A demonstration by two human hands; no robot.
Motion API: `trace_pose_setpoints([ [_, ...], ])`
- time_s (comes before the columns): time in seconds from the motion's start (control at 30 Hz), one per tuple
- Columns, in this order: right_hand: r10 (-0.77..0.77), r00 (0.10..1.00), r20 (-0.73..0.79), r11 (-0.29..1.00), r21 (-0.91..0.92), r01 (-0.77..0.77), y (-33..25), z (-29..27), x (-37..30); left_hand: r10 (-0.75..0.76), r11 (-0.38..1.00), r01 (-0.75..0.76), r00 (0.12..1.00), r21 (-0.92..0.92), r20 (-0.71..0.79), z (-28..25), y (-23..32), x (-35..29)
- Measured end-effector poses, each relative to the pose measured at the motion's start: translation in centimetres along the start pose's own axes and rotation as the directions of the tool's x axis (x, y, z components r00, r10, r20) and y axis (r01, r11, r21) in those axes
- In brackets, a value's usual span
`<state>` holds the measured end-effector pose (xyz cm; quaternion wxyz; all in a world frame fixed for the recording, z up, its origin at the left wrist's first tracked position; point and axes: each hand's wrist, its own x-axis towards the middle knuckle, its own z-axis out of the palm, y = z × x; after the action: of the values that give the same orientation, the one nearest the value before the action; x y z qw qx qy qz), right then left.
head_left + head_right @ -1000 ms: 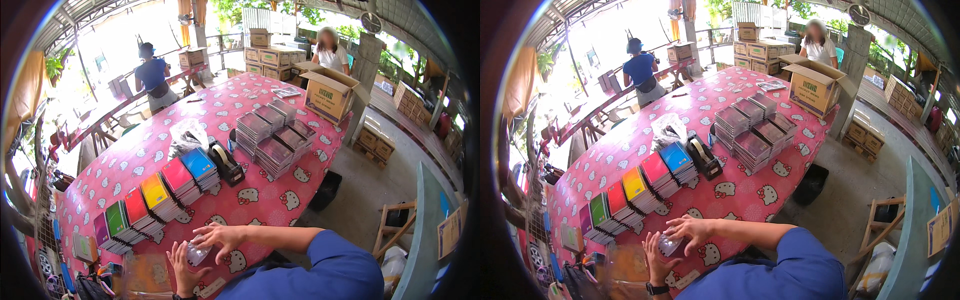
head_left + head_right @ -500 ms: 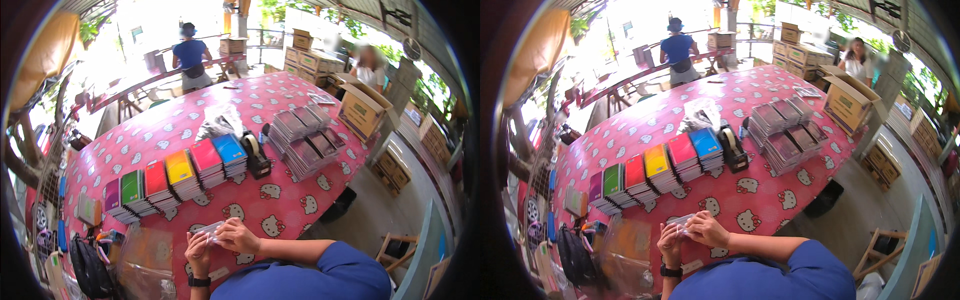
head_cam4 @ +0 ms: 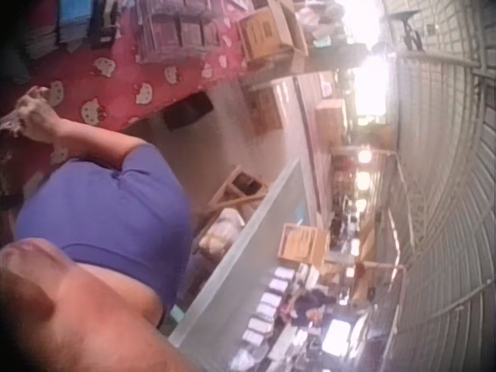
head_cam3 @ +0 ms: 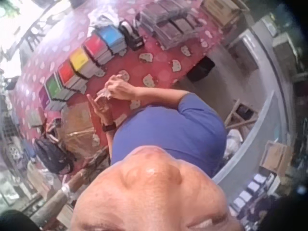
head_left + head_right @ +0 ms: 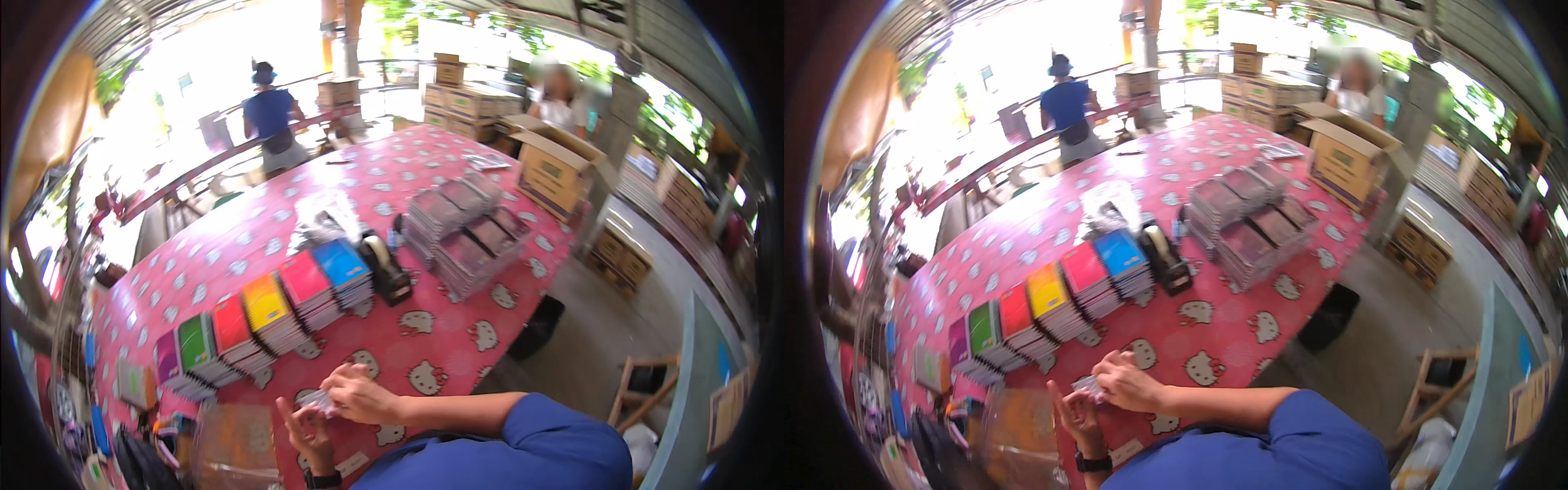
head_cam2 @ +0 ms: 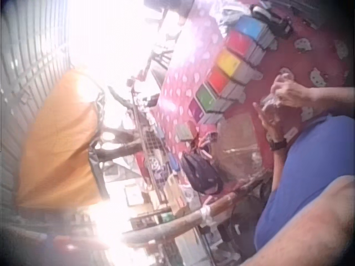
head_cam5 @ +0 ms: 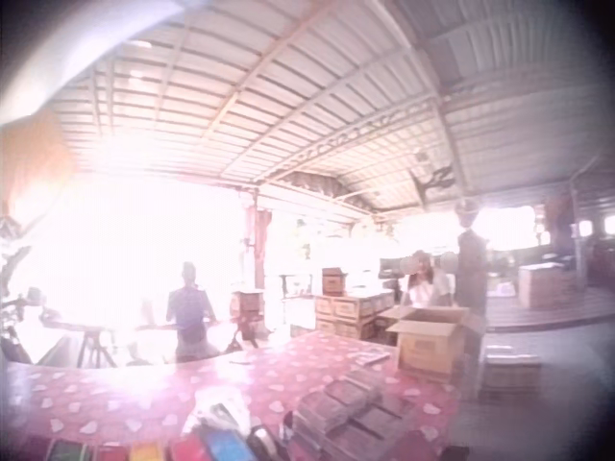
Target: The person selects several spiral-bound notebooks from various color-coded stacks, gathers them into a single set, and places the set into a plastic sleeve.
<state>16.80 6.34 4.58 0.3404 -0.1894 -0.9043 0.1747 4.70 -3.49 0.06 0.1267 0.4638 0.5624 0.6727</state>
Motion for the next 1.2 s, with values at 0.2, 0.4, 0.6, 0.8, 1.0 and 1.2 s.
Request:
trace_pose_setpoints([
  [0.2,0.271,0.928,0.256,0.928,0.186,-0.322,0.8,-1.6,1.3,-0.044,0.998,0.047,0.996,-0.040,0.073,0.3,1.2,1.3],
  [0.4,0.405,0.831,0.381,0.735,0.404,-0.544,2.6,-0.8,2.1,-0.023,0.974,0.037,0.998,0.222,-0.066,0.6,3.5,1.7],
  [0.6,0.385,0.818,0.427,0.646,0.508,-0.569,2.5,-0.4,2.3,0.101,0.695,-0.391,0.884,0.603,0.457,-0.6,2.6,-2.4],
  [0.8,0.456,0.890,-0.019,0.788,0.473,-0.394,8.9,-4.4,2.1,-0.053,0.729,-0.308,0.865,0.612,0.499,-1.1,4.2,-1.5],
  [1.0,0.832,0.458,-0.314,0.498,0.054,-0.866,28.7,-8.7,-0.1,-0.047,0.734,-0.306,0.867,0.606,0.495,-0.3,4.3,-1.3],
  [1.2,0.514,0.706,-0.487,0.832,0.081,-0.549,26.1,-7.6,1.5,-0.098,0.702,-0.275,0.876,0.657,0.472,-0.8,4.4,-1.8],
])
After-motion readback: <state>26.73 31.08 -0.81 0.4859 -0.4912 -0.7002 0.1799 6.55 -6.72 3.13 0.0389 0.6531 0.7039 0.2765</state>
